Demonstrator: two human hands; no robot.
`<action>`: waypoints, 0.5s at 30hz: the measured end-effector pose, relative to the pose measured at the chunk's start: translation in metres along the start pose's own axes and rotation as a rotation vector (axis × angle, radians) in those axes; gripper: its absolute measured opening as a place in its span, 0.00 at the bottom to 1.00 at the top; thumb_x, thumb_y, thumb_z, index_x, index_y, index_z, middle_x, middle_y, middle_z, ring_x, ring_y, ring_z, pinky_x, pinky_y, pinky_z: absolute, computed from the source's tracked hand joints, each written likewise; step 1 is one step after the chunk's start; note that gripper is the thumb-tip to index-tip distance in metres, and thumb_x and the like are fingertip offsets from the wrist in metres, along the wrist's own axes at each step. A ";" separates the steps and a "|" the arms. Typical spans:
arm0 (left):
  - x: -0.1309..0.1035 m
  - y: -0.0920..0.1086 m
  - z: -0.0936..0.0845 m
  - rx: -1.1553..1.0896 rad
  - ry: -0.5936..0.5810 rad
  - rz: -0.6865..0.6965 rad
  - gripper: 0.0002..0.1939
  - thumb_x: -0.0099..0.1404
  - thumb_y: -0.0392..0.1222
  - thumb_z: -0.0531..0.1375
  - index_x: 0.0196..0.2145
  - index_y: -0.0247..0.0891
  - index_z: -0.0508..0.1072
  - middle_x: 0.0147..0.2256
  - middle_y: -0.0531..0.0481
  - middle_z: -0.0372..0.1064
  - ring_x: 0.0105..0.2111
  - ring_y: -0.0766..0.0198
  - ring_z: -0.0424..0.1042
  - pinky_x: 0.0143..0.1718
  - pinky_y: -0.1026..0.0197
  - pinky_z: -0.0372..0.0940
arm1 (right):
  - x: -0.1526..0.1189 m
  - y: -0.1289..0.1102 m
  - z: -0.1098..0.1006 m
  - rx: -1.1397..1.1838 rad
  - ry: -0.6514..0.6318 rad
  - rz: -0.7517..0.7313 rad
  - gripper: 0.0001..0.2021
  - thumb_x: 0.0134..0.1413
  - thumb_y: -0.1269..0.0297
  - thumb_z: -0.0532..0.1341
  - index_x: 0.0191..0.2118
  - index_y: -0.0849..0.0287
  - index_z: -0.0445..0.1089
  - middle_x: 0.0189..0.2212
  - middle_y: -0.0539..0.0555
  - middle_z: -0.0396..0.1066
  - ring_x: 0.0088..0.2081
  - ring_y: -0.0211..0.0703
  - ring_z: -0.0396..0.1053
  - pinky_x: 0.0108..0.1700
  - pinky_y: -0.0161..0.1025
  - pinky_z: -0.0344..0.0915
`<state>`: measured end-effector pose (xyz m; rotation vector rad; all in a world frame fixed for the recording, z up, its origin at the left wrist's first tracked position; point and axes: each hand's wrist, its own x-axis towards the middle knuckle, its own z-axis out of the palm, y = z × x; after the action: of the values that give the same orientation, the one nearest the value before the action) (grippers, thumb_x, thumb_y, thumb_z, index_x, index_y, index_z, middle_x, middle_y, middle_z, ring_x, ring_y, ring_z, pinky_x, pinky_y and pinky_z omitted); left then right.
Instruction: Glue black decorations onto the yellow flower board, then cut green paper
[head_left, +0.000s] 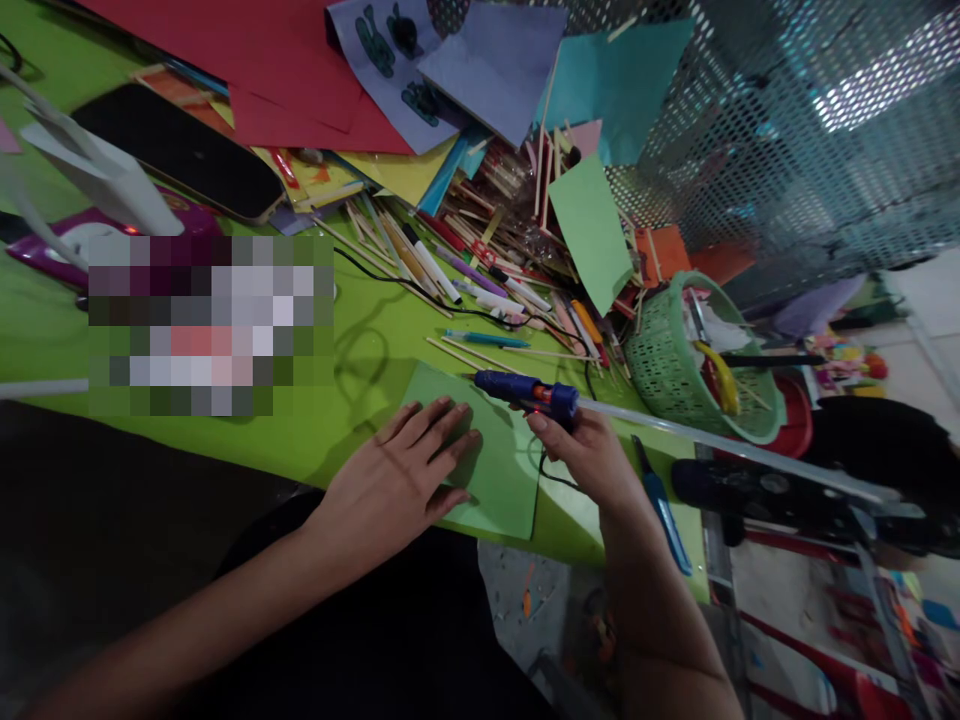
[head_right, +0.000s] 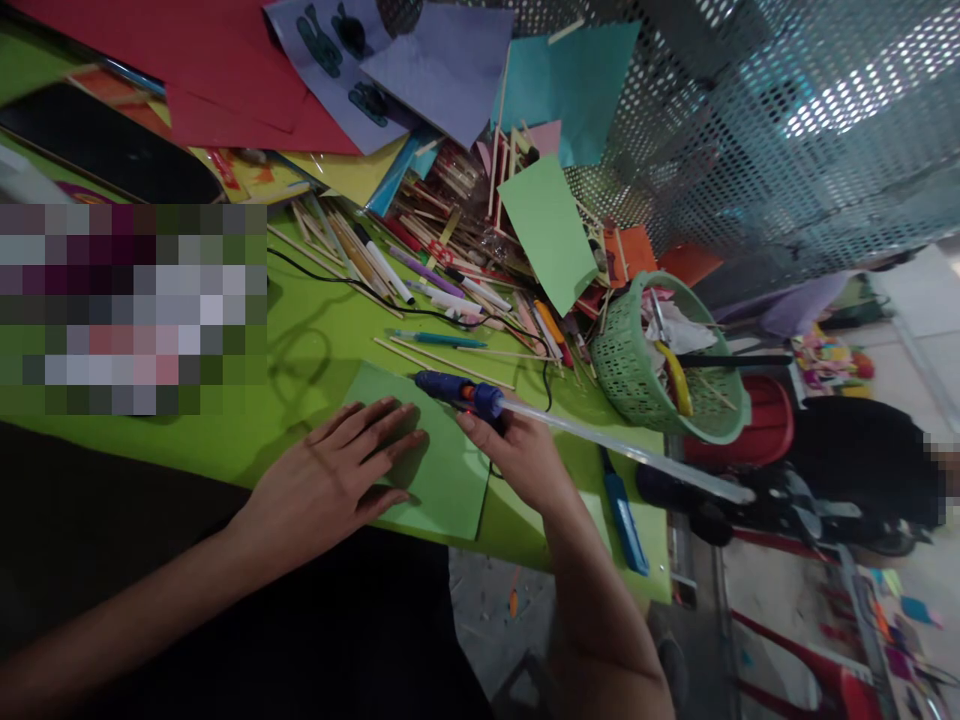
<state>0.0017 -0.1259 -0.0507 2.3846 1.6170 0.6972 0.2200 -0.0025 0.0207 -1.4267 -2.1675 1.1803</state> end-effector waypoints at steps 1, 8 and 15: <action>0.000 0.000 0.000 0.001 -0.001 0.002 0.27 0.71 0.53 0.60 0.64 0.40 0.68 0.68 0.44 0.60 0.68 0.49 0.59 0.67 0.43 0.59 | 0.000 0.000 0.000 0.007 -0.001 0.001 0.22 0.59 0.46 0.64 0.50 0.58 0.77 0.36 0.56 0.77 0.31 0.42 0.68 0.29 0.37 0.64; 0.001 0.000 -0.001 0.001 -0.008 0.004 0.28 0.71 0.54 0.59 0.64 0.40 0.68 0.69 0.44 0.59 0.68 0.48 0.59 0.67 0.43 0.58 | -0.002 0.007 -0.003 -0.074 -0.024 0.019 0.22 0.61 0.44 0.62 0.43 0.60 0.77 0.29 0.54 0.73 0.30 0.41 0.67 0.30 0.37 0.64; 0.001 0.001 -0.001 0.001 0.010 0.008 0.27 0.71 0.53 0.60 0.64 0.40 0.68 0.68 0.44 0.60 0.68 0.48 0.60 0.66 0.43 0.59 | 0.000 0.005 -0.002 -0.188 -0.016 0.012 0.20 0.63 0.46 0.60 0.44 0.59 0.76 0.25 0.52 0.70 0.28 0.42 0.67 0.30 0.37 0.63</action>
<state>0.0019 -0.1256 -0.0493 2.3934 1.6134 0.7114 0.2241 -0.0012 0.0181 -1.5105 -2.3370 1.0174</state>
